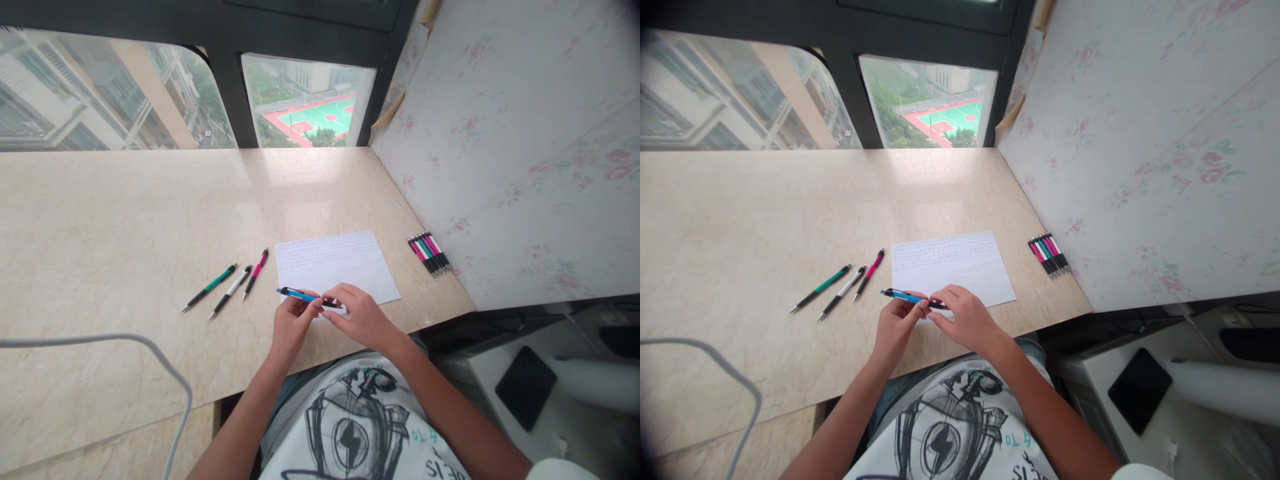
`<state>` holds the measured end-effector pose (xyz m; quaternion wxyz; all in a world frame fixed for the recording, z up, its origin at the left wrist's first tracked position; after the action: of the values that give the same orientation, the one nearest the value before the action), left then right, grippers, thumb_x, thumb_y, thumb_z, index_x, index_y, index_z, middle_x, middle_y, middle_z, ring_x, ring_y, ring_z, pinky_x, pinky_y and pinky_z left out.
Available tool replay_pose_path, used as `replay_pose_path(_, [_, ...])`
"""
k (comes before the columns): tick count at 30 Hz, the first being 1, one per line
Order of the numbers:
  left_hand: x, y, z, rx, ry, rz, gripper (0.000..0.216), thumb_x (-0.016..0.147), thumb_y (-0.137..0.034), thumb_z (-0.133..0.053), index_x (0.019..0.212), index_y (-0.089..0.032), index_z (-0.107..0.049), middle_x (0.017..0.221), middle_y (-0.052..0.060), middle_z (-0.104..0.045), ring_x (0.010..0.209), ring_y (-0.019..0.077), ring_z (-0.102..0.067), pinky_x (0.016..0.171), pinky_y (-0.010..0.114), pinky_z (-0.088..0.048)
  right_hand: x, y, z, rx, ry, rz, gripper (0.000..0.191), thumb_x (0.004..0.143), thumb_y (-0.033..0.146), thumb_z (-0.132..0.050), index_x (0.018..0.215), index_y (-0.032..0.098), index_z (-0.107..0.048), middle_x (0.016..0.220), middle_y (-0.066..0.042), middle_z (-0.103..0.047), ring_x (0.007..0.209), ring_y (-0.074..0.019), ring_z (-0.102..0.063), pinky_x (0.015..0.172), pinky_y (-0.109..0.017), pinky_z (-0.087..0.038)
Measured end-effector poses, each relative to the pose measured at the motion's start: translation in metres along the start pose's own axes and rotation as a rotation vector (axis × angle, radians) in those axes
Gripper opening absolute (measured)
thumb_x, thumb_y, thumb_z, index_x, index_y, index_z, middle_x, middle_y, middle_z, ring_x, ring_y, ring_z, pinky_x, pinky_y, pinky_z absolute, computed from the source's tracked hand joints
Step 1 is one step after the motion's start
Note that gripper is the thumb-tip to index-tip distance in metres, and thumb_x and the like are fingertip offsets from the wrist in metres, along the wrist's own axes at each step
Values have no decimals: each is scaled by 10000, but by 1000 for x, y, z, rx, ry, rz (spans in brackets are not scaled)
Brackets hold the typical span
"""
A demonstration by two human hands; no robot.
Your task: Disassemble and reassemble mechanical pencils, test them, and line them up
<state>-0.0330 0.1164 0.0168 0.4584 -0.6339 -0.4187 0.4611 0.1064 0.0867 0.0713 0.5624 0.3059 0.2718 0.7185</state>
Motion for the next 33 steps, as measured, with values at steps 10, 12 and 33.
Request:
replay_pose_path(10, [-2, 3, -12, 340, 209, -135, 201, 851, -379, -610, 855, -186, -663, 800, 34, -693, 729, 167, -620, 678, 274, -487, -6, -40, 12, 521, -88, -308, 195, 850, 328, -630, 1003, 208, -638, 888, -53, -712, 845, -197, -646, 737, -324, -483])
replay_pose_path(12, [-4, 0, -15, 422, 222, -173, 200, 873, -372, -580, 859, -191, -665, 798, 30, -694, 731, 166, -616, 685, 274, -478, -10, -57, 28, 747, -232, -370, 224, 846, 349, -635, 1019, 207, -618, 930, -58, -709, 879, -188, -645, 760, -319, -487])
replay_pose_path(33, [-1, -13, -7, 515, 143, -229, 207, 873, -339, -552, 788, -204, -684, 751, 31, -717, 681, 174, -640, 628, 264, -475, -20, -71, 59, 896, -441, -350, 1074, 694, 308, -772, 1490, 375, -54, 878, 19, -638, 688, -179, -691, 553, -260, -536])
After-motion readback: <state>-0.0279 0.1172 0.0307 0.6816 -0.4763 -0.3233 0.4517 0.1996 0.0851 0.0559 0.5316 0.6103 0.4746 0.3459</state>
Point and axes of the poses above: each hand's wrist, its own x-axis towards the middle knuckle, its own z-axis out of the back of the hand, y = z × x, the point moved 7 cm from there along x, towards the middle knuckle
